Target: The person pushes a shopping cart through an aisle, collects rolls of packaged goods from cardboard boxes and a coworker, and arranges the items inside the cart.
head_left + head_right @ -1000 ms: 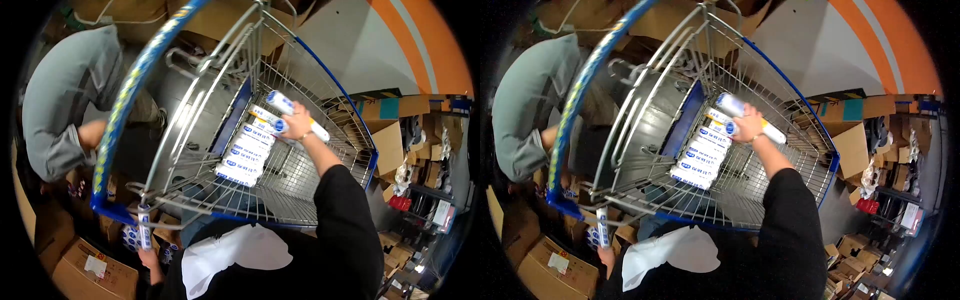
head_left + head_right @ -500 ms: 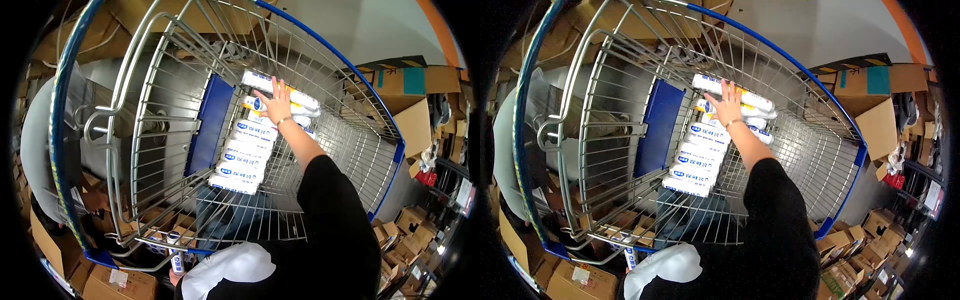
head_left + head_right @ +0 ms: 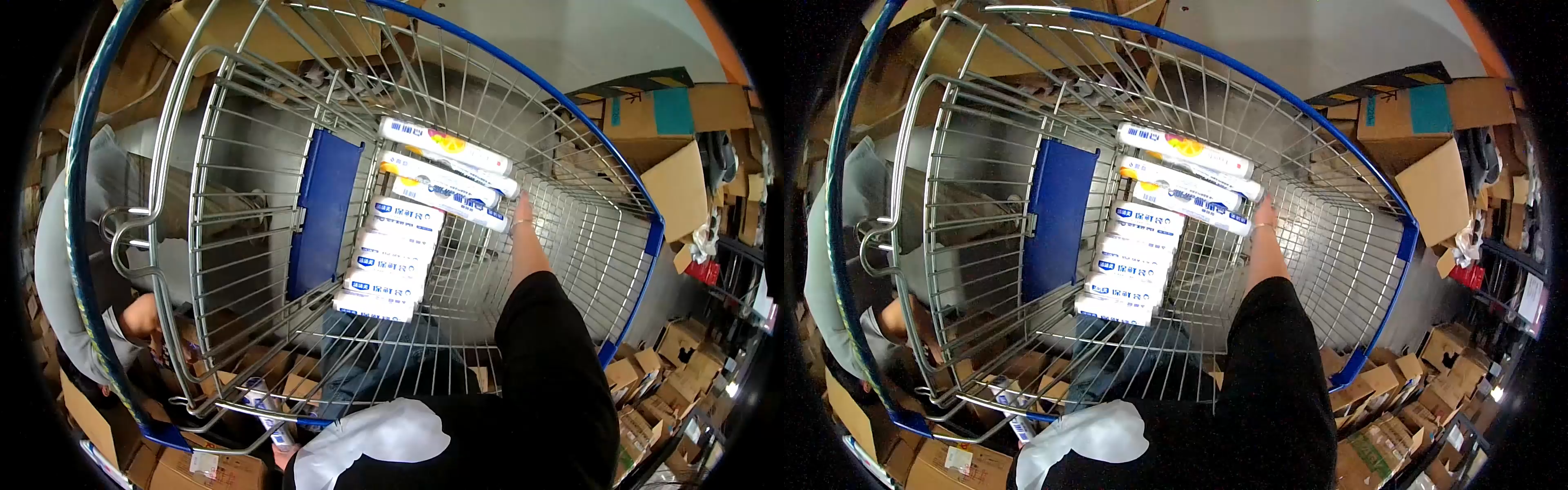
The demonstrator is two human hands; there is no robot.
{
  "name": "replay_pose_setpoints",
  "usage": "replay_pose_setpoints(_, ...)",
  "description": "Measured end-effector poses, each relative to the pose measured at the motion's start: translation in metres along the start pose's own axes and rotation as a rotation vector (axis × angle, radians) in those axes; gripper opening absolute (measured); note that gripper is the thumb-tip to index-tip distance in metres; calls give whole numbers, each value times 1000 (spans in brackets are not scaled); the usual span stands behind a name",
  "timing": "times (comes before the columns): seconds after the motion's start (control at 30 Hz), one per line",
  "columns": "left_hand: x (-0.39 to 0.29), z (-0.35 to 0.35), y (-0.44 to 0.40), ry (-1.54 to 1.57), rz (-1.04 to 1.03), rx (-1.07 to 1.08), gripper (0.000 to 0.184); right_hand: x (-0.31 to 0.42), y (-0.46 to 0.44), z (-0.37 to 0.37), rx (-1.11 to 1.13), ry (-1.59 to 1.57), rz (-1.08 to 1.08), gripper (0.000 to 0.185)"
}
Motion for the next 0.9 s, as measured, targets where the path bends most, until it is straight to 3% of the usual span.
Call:
replay_pose_setpoints(0.07,16,-5,-8,52,65,-25,55,-23,-10,-40,320,-463,-312,59)
replay_pose_setpoints(0.1,25,-6,-12,86,93,-35,55,-29,-12,-54,324,-461,-308,59)
replay_pose_setpoints(0.17,65,-16,-28,97,51,16,59,-35,-7,-78,124,-107,-42,67)
replay_pose_setpoints(0.2,60,-16,-27,91,87,31,58,-12,22,-66,98,-404,-216,60)
replay_pose_setpoints(0.23,55,-14,-27,82,124,46,58,-9,26,-59,100,-406,-217,60)
replay_pose_setpoints(0.3,78,-25,-31,171,97,4,59,-3,34,-53,511,-531,-57,54)
replay_pose_setpoints(0.33,81,-27,-29,125,79,39,58,-24,15,-68,670,-698,-185,48)
replay_pose_setpoints(0.37,75,-26,-25,78,62,75,58,-38,-1,-67,674,-689,-179,48)
replay_pose_setpoints(0.43,11,-12,-15,190,34,130,55,-47,-20,-50,224,-443,129,42)
replay_pose_setpoints(0.47,-18,-4,-10,330,40,179,54,-33,-9,-27,84,-390,144,36)
replay_pose_setpoints(0.5,-34,3,-1,289,55,43,51,-18,12,-2,-29,-342,166,31)
replay_pose_setpoints(0.53,-12,-8,-4,236,-36,-186,47,11,52,31,-27,-527,403,23)
replay_pose_setpoints(0.57,13,-20,-9,625,159,-166,44,43,102,66,43,-700,352,20)
replay_pose_setpoints(0.6,-6,-12,-6,667,-31,-294,42,67,140,95,263,-781,394,19)
replay_pose_setpoints(0.63,19,-20,-19,438,-14,-233,40,83,177,117,459,-885,517,19)
replay_pose_setpoints(0.7,-79,46,1,700,-230,-345,37,121,282,183,920,-1121,990,25)
replay_pose_setpoints(0.77,-90,65,-2,1208,-465,-80,39,139,372,246,1502,-1034,1428,32)
replay_pose_setpoints(0.8,-126,104,8,1434,-302,19,41,146,412,268,1690,-925,1526,45)
replay_pose_setpoints(0.83,-99,65,-17,603,-818,-291,45,149,452,285,1867,-797,1621,58)
replay_pose_setpoints(0.87,-171,159,1,692,-876,-364,47,137,492,297,1975,-786,1384,63)
replay_pose_setpoints(0.9,-180,166,-4,669,-1032,-398,49,127,525,306,2063,-764,1142,68)
Point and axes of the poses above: each hand's wrist, its own y-axis away from the middle knuckle, its own z-axis out of the back of the hand, x = y × z, the point moved 1 cm from there along -y, towards the middle knuckle, and after that the axes turned 15 degrees about -x, right-handed, at the moved point
